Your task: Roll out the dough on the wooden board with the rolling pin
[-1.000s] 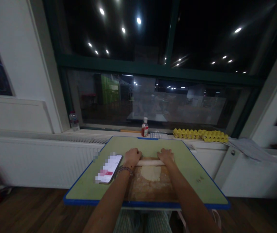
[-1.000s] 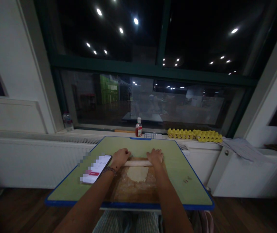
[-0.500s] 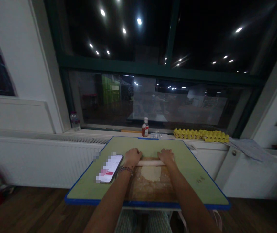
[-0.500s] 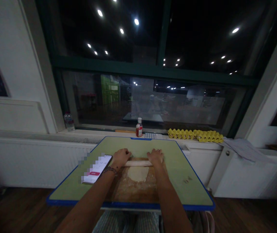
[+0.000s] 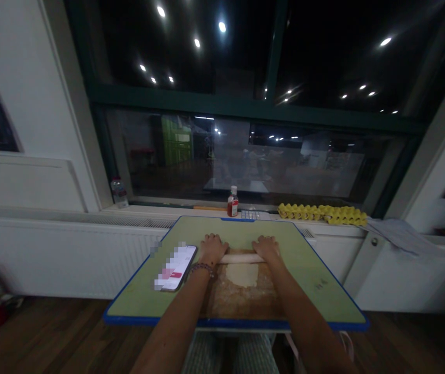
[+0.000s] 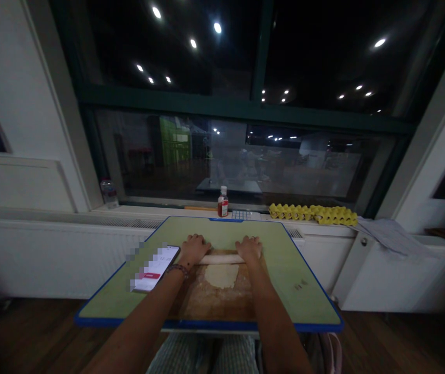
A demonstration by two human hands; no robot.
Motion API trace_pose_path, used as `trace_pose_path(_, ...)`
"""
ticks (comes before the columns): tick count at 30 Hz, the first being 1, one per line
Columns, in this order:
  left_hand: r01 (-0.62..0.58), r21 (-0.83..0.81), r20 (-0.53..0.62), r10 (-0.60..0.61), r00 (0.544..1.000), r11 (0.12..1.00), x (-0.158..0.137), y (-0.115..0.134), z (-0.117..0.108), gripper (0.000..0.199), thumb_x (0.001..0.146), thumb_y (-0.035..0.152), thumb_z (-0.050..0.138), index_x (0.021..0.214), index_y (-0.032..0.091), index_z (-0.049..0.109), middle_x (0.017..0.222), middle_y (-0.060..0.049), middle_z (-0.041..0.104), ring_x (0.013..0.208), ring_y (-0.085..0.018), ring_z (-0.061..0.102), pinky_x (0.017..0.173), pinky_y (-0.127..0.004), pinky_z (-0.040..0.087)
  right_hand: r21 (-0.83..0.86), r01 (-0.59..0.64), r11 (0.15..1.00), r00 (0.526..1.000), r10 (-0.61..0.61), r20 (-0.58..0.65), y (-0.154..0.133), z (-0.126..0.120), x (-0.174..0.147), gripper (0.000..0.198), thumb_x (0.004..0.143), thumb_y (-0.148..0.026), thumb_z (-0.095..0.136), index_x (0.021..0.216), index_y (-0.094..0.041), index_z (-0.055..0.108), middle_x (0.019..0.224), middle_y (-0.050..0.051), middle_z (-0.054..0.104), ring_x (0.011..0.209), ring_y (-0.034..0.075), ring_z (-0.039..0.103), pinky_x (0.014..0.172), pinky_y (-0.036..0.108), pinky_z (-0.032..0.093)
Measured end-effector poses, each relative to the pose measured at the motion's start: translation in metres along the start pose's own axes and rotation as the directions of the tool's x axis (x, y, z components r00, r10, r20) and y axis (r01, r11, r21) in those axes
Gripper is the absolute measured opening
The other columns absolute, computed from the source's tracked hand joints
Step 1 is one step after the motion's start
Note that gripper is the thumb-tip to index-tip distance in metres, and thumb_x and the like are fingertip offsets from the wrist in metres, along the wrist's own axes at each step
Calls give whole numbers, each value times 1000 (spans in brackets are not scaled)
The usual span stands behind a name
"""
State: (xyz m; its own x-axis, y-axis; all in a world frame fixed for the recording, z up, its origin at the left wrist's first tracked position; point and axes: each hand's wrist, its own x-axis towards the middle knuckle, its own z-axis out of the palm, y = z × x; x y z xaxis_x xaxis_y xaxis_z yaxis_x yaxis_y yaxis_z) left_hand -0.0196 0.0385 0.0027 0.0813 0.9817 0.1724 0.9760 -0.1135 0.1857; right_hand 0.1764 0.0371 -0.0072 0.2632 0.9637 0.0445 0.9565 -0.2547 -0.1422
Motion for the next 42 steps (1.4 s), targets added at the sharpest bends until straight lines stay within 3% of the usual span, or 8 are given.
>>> trace_pose_path(26, -13, -58, -124, 6, 992, 998, 2, -3, 3, 28, 97, 39, 56, 107, 15, 65, 117, -9, 65, 116, -25, 57, 98, -45, 44, 55, -37, 998, 994, 42, -102, -2, -3, 3, 33, 95, -42, 59, 118, -18, 61, 123, 8, 61, 108, 21, 60, 93, 44, 51)
trace_pose_path(42, -13, -39, -31, 12, 999, 999, 6, -2, 2, 27, 96, 40, 58, 105, 15, 66, 113, -8, 67, 109, -23, 62, 98, -47, 46, 81, -19, 997, 992, 29, -121, -2, -4, 4, 31, 95, -41, 58, 117, -19, 61, 123, 8, 61, 107, 20, 60, 93, 43, 52)
